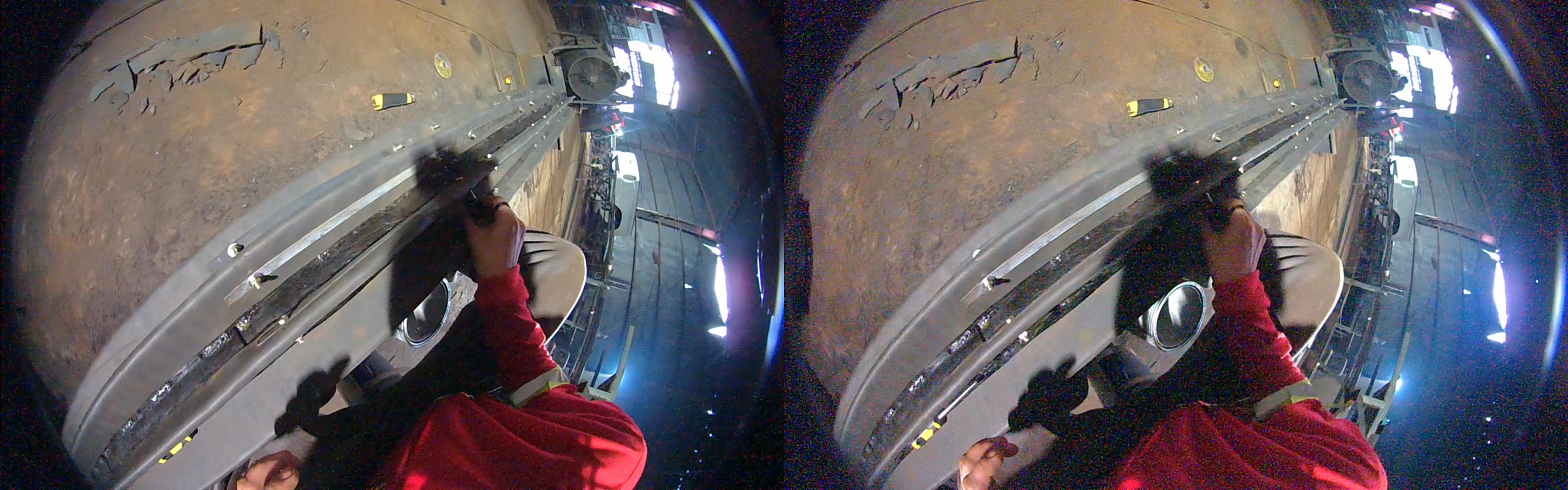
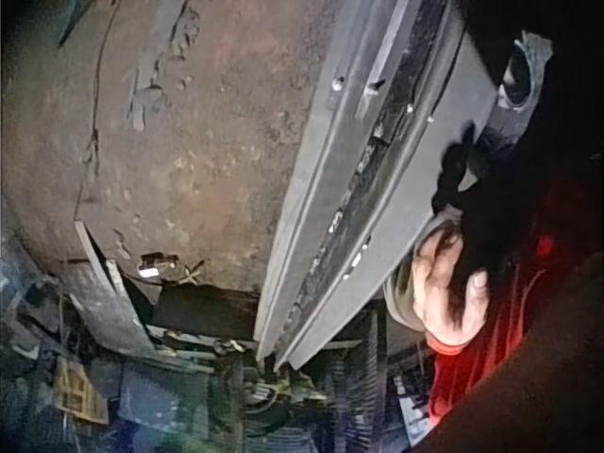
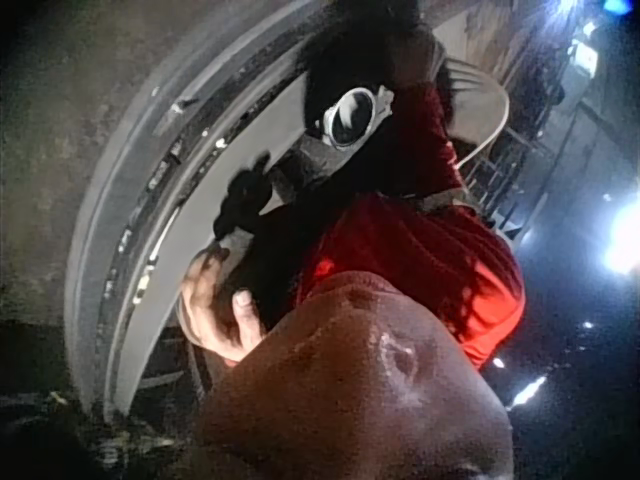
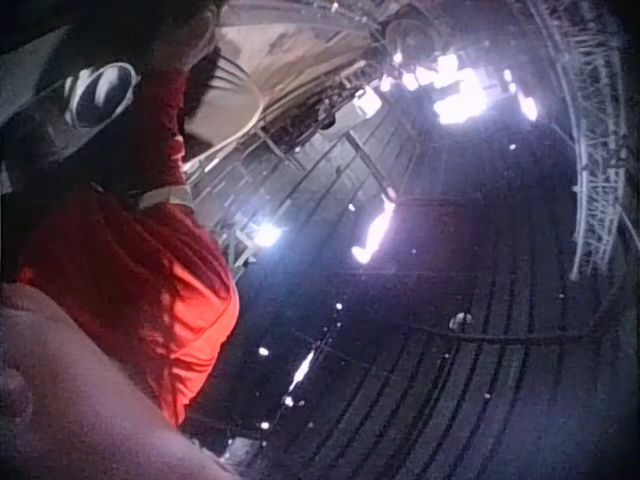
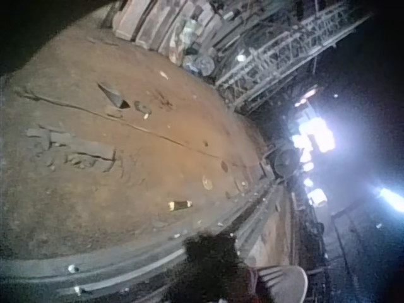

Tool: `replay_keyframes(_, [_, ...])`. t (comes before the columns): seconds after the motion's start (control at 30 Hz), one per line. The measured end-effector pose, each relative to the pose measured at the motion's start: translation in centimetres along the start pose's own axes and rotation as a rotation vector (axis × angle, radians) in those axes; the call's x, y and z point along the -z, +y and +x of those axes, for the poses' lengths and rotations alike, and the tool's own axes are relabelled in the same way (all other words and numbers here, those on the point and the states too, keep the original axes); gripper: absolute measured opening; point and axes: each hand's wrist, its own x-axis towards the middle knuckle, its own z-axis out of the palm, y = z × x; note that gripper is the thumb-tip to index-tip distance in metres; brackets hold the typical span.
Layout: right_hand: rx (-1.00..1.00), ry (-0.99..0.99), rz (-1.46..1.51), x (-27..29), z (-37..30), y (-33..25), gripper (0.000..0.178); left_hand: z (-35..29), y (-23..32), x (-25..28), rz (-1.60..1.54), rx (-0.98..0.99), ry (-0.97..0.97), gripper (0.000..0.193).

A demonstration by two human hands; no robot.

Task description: The person assembles a metal frame structure by inserting bolts into pre-drilled holes and tightening them with a screwdriver. They adjust the alignment of the metal beams to ensure proper fit during the assembly process.

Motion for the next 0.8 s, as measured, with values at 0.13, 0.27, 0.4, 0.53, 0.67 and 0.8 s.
replay_keyframes(0.13, [0.273, 0.094, -0.106, -0.3, 0.0, 1.2, 0.025, -0.1, -0.5, 0.3, -0.019, -0.014, 0.01, 0.035])
replay_keyframes(0.27, [0.435, 0.056, -0.06, -0.1, 1.1, 2.4, 0.022, -0.1, -0.6, 0.4, -0.022, -0.004, 0.002, 0.035])
replay_keyframes(0.4, [0.426, -0.061, 0.17, -0.1, 2.0, 2.8, 0.019, -0.1, -0.6, 0.5, -0.018, 0.0, 0.001, 0.035])
replay_keyframes(0.53, [0.362, -0.264, 0.078, 0.7, 3.2, 3.2, 0.016, -0.1, -0.6, 0.5, -0.031, -0.005, 0.011, 0.034])
replay_keyframes(0.67, [0.542, -0.286, -0.193, 1.7, 3.9, 3.1, 0.018, -0.1, -0.7, 0.5, -0.044, -0.012, 0.027, 0.033])
replay_keyframes(0.8, [0.494, -0.093, -0.042, 0.4, 2.1, 3.7, 0.021, -0.1, -0.8, 0.8, -0.033, -0.022, 0.024, 0.034])
